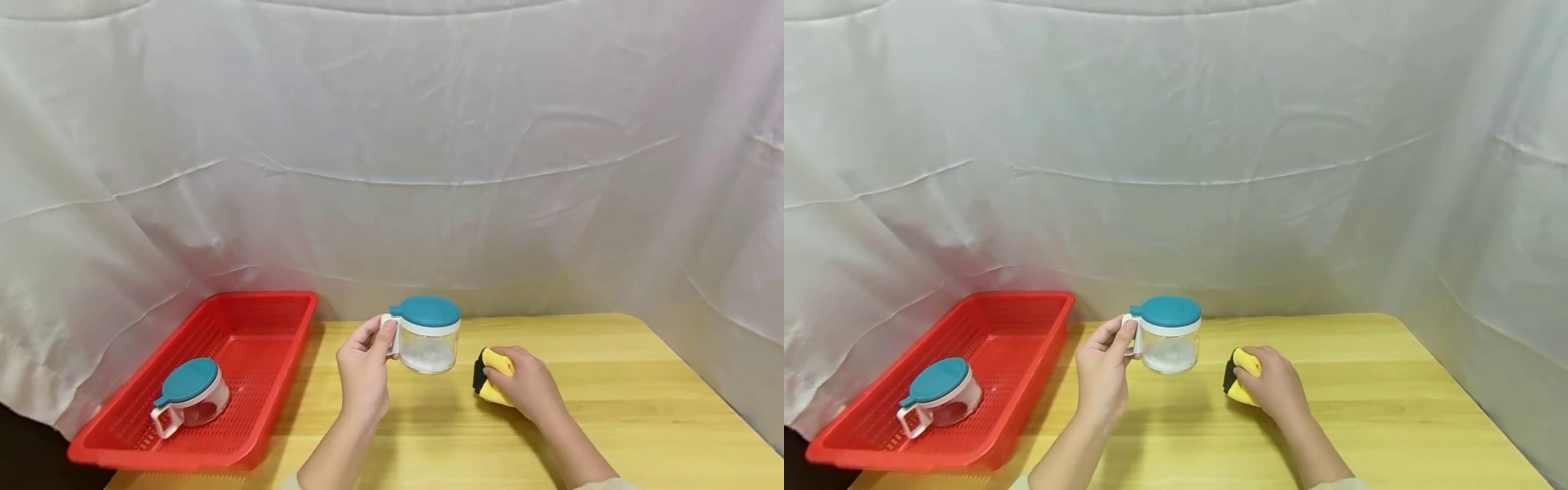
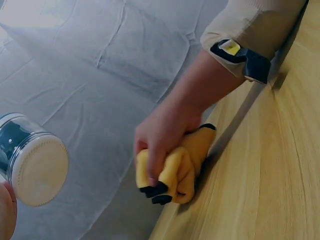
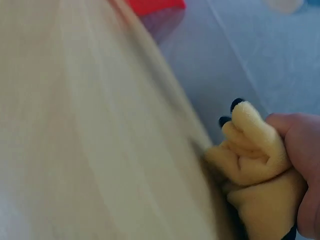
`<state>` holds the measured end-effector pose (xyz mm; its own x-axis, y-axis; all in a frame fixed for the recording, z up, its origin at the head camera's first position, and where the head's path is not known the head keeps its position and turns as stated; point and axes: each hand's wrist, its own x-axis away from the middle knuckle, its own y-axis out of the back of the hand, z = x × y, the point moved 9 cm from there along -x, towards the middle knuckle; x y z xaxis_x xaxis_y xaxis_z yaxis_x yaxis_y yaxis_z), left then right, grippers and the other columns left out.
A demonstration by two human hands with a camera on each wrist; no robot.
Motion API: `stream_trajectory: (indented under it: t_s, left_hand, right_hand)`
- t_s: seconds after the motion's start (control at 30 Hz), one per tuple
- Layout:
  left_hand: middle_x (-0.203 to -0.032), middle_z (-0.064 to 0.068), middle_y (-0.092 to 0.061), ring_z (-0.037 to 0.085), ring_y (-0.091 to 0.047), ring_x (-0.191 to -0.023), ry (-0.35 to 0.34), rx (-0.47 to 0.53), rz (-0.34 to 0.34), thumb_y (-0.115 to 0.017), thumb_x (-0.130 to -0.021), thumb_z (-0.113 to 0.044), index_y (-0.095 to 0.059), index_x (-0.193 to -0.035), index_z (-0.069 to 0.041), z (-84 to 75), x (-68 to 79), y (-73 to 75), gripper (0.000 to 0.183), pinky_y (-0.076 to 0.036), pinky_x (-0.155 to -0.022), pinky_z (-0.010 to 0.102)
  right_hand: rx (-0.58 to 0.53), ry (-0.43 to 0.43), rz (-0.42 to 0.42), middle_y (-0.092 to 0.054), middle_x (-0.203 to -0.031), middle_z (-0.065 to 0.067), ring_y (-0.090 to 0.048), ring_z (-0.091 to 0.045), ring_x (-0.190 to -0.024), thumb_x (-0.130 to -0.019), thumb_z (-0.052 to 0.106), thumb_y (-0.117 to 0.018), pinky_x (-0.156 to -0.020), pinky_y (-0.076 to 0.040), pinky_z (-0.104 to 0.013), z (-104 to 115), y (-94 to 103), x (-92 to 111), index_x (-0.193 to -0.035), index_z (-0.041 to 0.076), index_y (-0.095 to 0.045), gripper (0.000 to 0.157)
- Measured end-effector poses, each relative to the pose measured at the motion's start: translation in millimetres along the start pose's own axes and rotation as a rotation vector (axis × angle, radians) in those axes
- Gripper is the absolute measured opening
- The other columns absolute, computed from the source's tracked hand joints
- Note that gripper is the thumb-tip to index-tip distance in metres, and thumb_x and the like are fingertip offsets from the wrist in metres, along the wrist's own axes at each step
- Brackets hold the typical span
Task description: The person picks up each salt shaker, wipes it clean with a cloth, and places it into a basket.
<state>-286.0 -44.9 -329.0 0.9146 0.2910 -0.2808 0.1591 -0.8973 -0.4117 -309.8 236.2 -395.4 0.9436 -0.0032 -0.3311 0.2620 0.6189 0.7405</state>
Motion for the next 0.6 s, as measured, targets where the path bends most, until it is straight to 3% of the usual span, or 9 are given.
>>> stream_trajectory:
  t_s: [0.13, 0.27, 0.5, 0.6]
  left_hand:
    - [-0.083, 0.002, -0.069, 0.013, -0.059, -0.068, -0.029, -0.037, -0.009, -0.078, -0.086, -0.019, -0.072, -0.106, 0.001, -3.2, -6.8, 6.3, 0.029, -0.053, -0.056, 0.018]
    - [-0.082, 0.0, -0.07, 0.012, -0.06, -0.068, -0.063, -0.076, -0.043, -0.077, -0.086, -0.016, -0.072, -0.106, 0.003, -12.5, -15.5, 21.7, 0.028, -0.053, -0.055, 0.019]
    - [-0.083, -0.001, -0.072, 0.012, -0.061, -0.067, -0.102, -0.13, -0.111, -0.075, -0.087, -0.012, -0.071, -0.107, 0.006, -44.6, -26.8, 57.4, 0.028, -0.054, -0.055, 0.021]
    - [-0.085, -0.003, -0.072, 0.012, -0.063, -0.072, -0.103, -0.174, -0.141, -0.075, -0.088, -0.016, -0.071, -0.109, 0.004, -60.2, -34.2, 75.1, 0.03, -0.057, -0.06, 0.021]
  right_hand:
    - [-0.026, -0.051, 0.028, -0.061, -0.132, -0.017, -0.056, -0.041, -0.121, -0.089, 0.036, -0.071, -0.098, -0.047, -0.058, -17, -12.0, -5, -0.13, 0.009, -0.063, 0.05]
    - [-0.025, -0.04, 0.036, -0.06, -0.133, -0.018, -0.055, -0.043, -0.122, -0.089, 0.037, -0.071, -0.099, -0.046, -0.059, -21, -19.0, -11, -0.131, 0.009, -0.062, 0.051]
    - [0.014, -0.019, 0.043, -0.062, -0.13, -0.019, -0.057, -0.045, -0.117, -0.089, 0.034, -0.071, -0.093, -0.049, -0.06, -22, -18.3, -11, -0.13, 0.007, -0.062, 0.049]
    - [0.025, -0.013, 0.031, -0.063, -0.129, -0.019, -0.059, -0.046, -0.115, -0.089, 0.033, -0.07, -0.091, -0.05, -0.059, -23, -14.1, -11, -0.129, 0.007, -0.062, 0.049]
